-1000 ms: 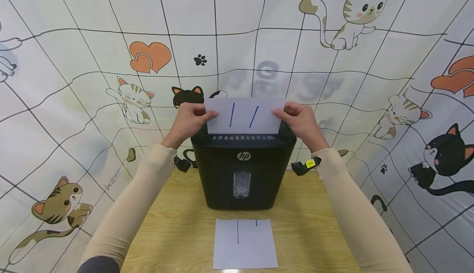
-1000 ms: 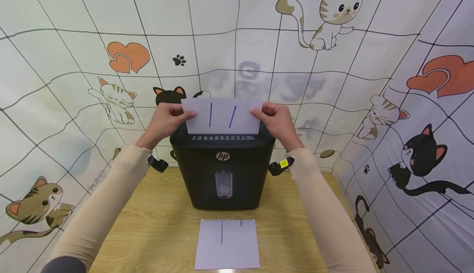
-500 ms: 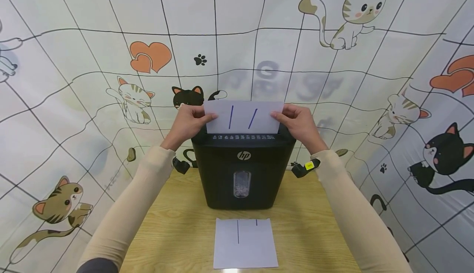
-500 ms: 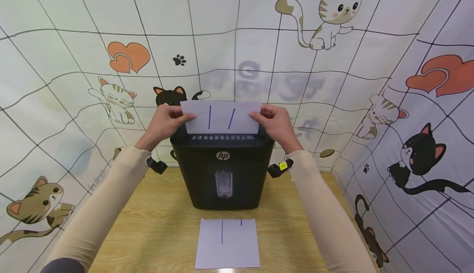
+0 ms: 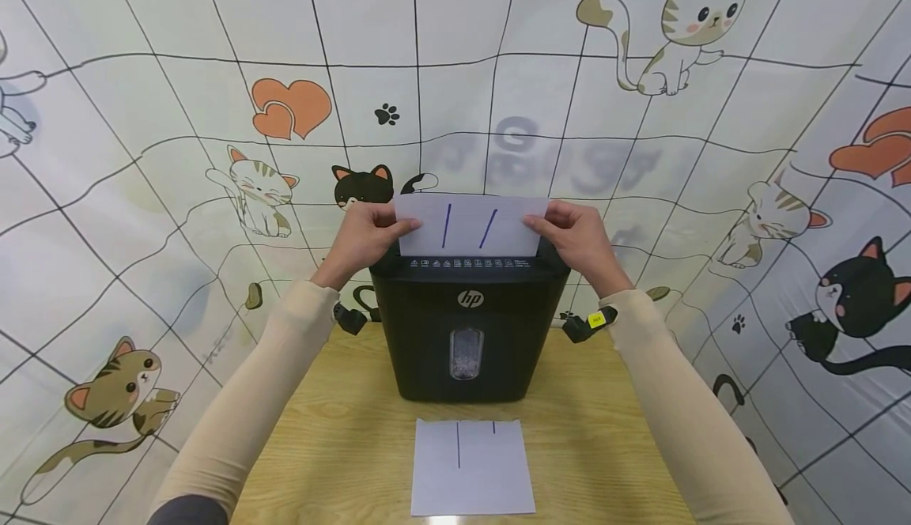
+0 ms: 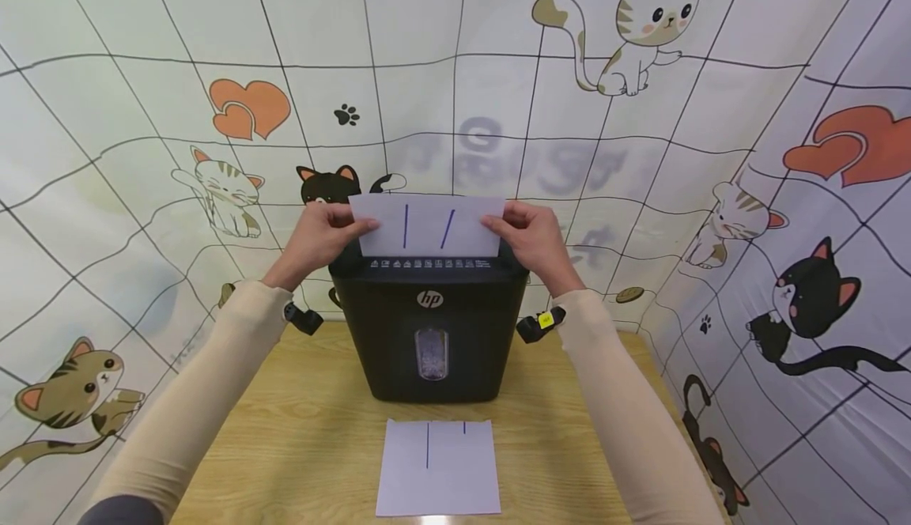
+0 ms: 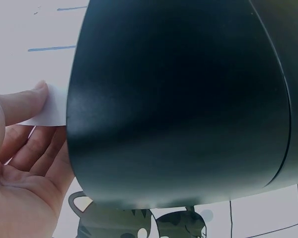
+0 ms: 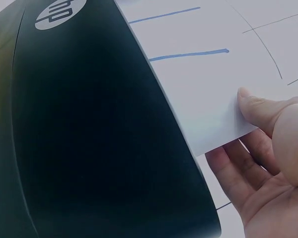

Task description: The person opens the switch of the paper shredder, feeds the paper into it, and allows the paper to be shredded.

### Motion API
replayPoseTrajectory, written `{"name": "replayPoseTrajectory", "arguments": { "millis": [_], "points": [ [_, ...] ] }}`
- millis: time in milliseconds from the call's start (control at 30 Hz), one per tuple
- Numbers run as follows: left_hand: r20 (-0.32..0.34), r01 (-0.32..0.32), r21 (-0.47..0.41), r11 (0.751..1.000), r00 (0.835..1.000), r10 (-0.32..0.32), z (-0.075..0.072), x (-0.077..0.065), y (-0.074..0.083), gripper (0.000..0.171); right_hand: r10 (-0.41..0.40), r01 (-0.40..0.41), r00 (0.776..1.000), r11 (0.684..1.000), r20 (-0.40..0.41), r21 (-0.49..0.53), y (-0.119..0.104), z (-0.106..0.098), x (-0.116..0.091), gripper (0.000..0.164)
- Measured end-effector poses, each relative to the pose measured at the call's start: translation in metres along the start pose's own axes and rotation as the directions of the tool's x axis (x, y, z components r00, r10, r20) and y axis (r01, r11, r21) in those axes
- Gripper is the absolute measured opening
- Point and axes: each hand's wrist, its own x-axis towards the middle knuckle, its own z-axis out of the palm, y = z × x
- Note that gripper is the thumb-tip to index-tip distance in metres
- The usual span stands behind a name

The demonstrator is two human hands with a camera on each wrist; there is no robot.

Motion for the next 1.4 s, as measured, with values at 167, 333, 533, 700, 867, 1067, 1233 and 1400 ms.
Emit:
{"name": "replayPoseTrajectory", "arguments": {
  "millis": [167,333,533,700,867,1067,1233,1400],
  "points": [
    [-0.015,0.002,0.030,1.000,1.000,-0.002,0.000,0.000,0.000,0.024,-0.018,0.018,1.000,1.000,-0.007,0.010,0.000,0.002,0.000,0.042],
    [-0.013,0.008,0.049,0.999,1.000,-0.007,0.000,0.000,-0.001,0.024,-0.030,0.030,0.999,0.999,-0.013,-0.037,0.004,0.003,0.000,0.040],
    [0.026,0.039,0.062,0.997,0.999,-0.040,0.000,-0.001,-0.003,0.027,-0.051,0.051,0.999,0.996,-0.004,-0.075,0.009,0.004,-0.002,0.037],
    [0.042,0.037,0.078,0.996,0.998,-0.040,0.002,-0.002,-0.008,0.028,-0.067,0.066,0.998,0.994,-0.011,-0.090,0.011,0.004,-0.004,0.038],
    [0.037,0.007,0.095,0.995,0.999,-0.011,0.002,-0.004,-0.011,0.024,-0.077,0.077,0.997,0.995,0.000,-0.064,0.012,0.004,-0.004,0.035],
    [0.051,-0.008,0.081,0.997,0.999,0.004,0.002,-0.007,-0.012,0.025,-0.080,0.083,0.996,0.994,0.040,-0.076,0.012,0.004,-0.007,0.036],
    [0.087,-0.012,0.032,0.999,0.996,0.009,0.003,-0.010,-0.013,0.036,-0.098,0.105,0.991,0.991,0.089,-0.077,0.011,0.004,-0.010,0.040],
    [0.107,0.004,-0.022,1.000,0.994,-0.002,0.004,-0.013,-0.011,0.040,-0.136,0.147,0.984,0.985,0.115,-0.090,0.013,0.003,-0.014,0.044]
  ]
}}
